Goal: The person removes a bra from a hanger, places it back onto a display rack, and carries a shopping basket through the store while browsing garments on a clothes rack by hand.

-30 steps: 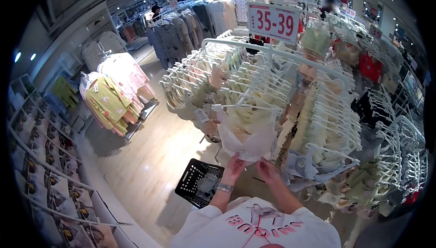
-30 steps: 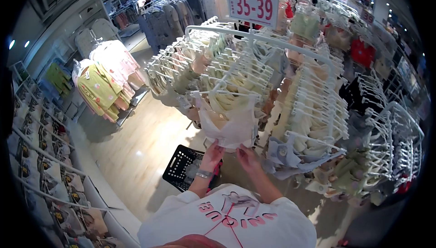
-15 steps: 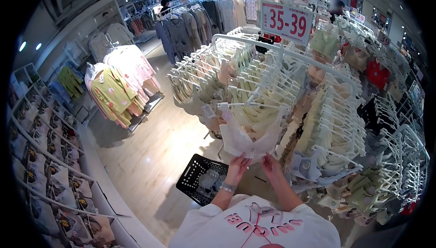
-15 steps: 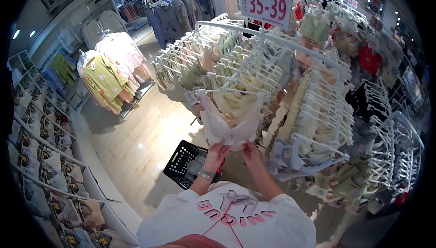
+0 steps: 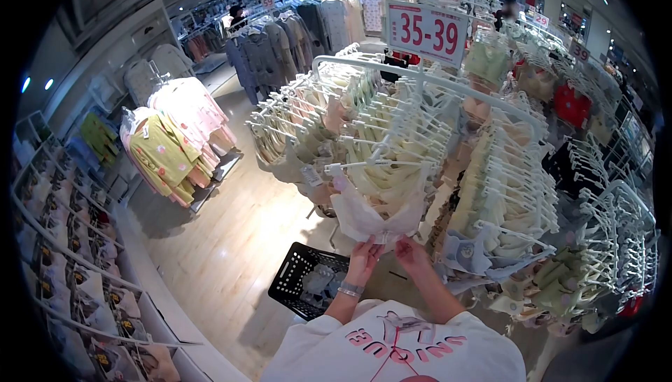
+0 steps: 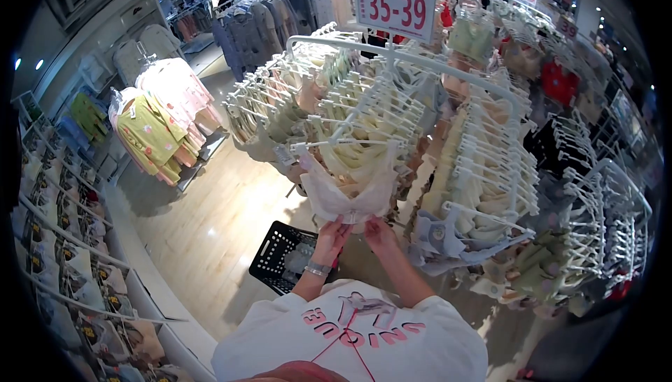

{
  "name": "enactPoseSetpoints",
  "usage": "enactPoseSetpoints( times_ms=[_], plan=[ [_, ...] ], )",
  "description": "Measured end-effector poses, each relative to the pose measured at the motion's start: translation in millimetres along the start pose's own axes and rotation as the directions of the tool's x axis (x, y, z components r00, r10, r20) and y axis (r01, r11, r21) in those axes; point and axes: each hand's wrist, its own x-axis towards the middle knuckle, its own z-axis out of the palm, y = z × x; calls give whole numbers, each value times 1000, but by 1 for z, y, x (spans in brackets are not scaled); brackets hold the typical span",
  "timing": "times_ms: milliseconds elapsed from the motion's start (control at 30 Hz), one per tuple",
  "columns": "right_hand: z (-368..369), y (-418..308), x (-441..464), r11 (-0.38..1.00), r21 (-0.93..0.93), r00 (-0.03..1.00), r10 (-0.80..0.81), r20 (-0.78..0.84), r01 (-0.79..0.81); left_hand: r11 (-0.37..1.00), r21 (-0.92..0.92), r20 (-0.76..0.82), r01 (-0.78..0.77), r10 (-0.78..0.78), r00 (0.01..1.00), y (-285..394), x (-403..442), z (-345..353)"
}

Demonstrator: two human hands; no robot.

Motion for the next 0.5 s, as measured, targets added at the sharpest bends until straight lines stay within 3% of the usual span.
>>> enactPoseSetpoints(
  times_ms=[500],
  plan=[
    [-11,5,18,995,-73,992,-61,111,69,1000,-20,2,22,-22,1000,-3,2,-2]
  ],
)
